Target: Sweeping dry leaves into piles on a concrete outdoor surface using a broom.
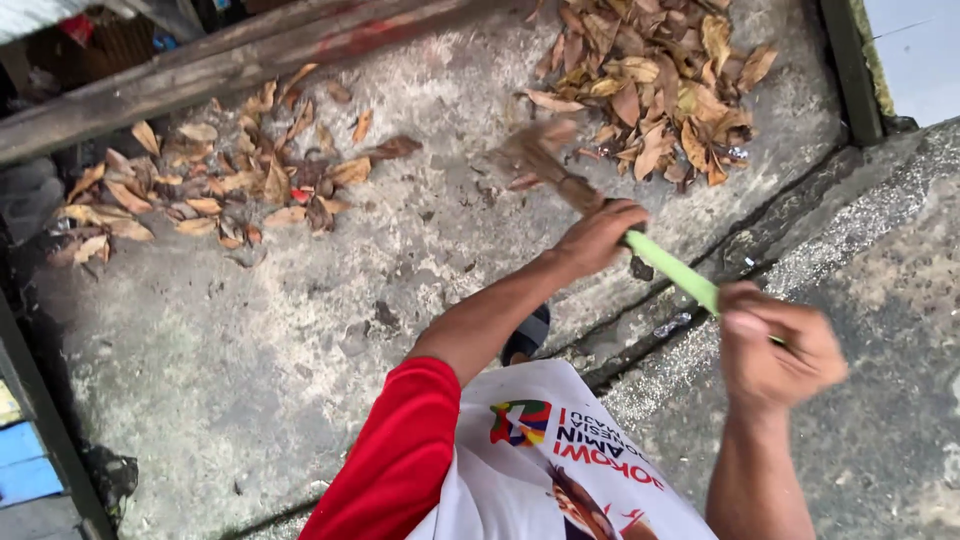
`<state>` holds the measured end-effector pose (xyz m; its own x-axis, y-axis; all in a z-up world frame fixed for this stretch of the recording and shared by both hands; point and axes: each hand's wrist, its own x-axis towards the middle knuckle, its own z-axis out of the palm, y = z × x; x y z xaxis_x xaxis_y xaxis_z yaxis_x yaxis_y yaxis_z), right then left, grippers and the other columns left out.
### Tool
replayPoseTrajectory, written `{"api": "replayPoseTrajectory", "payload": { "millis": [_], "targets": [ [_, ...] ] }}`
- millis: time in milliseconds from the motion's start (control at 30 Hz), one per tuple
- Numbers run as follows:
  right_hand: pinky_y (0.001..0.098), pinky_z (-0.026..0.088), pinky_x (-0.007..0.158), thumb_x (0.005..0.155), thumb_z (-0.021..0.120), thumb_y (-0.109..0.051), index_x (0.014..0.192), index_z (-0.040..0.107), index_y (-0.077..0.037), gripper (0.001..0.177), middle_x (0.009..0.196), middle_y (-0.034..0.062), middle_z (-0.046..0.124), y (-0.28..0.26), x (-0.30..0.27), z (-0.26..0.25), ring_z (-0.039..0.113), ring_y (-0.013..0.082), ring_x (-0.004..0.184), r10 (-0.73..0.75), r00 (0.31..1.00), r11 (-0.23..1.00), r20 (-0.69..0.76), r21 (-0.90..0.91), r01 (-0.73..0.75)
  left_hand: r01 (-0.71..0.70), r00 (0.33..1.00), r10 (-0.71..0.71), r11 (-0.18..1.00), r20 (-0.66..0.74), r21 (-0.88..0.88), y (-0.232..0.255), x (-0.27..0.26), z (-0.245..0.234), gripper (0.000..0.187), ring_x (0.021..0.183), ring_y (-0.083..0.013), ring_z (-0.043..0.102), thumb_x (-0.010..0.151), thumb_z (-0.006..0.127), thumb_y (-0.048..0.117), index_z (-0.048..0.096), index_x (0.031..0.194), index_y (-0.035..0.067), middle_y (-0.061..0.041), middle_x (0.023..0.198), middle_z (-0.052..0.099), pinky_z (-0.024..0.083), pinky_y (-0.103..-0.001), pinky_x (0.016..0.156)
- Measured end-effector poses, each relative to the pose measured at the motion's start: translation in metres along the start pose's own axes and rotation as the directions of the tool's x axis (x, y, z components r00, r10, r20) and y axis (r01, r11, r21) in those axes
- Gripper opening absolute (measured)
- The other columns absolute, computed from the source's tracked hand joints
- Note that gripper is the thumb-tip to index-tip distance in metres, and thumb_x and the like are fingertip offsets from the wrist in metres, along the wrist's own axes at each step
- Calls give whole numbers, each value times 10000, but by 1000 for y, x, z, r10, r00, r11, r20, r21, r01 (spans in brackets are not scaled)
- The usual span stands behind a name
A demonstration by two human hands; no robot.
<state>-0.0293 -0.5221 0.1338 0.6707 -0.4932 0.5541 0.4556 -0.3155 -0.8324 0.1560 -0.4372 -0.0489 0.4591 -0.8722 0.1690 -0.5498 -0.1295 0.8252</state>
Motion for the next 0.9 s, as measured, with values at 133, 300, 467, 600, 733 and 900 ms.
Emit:
{"api": "replayPoseTrajectory", "payload": {
  "millis": [133,300,467,600,733,900],
  "targets": [
    [252,403,441,934,574,70,866,568,-67,153,571,-12,551,-28,6,-39,423,15,419,-139,987,990,78,-20,141,-52,999,51,993,11,107,66,24,-26,511,1193,-204,635,699,763,-125,626,1128,116,-21,1187,680,185,-547,1289],
    [289,566,570,901,726,-243,846,622,-72,208,641,9,680,-57,6,-14,573,50,496,-37,997,995,72,100,30,10,995,-25,987,95,158,79,-13,-48,405,1228,-256,518,815,723,-47,634,1186,89,-50,1207,668,350,-528,1199],
    [326,487,439,888,742,-13,907,697,42,74,557,100,633,24,-16,8,480,111,374,-81,995,987,61,147,72,94,988,-106,990,116,107,-56,-61,16,576,1259,-310,565,725,815,0,641,1244,179,-59,1222,650,314,-476,1177],
    [360,520,517,815,843,-14,777,678,59,185,552,102,625,14,-18,14,512,210,398,-9,999,985,50,-171,18,-9,997,13,998,74,-58,-95,-40,89,472,1161,-294,587,713,786,-38,632,1091,199,-41,1167,632,375,-432,1117],
    [455,509,529,830,830,54,806,660,134,189,540,164,558,39,-33,-56,470,268,419,-4,1000,980,-13,-197,1,-131,988,142,979,62,-158,-66,38,136,554,1223,-368,582,677,828,-80,627,1151,124,-138,1209,642,308,-490,1176],
    [513,504,680,893,745,103,910,544,189,220,661,202,470,22,-44,-136,446,236,549,-106,972,985,-208,-159,73,-151,974,172,978,149,-145,21,102,144,581,1278,-264,581,716,840,-114,665,1190,173,-88,1223,696,156,-539,1267]
  ]
}}
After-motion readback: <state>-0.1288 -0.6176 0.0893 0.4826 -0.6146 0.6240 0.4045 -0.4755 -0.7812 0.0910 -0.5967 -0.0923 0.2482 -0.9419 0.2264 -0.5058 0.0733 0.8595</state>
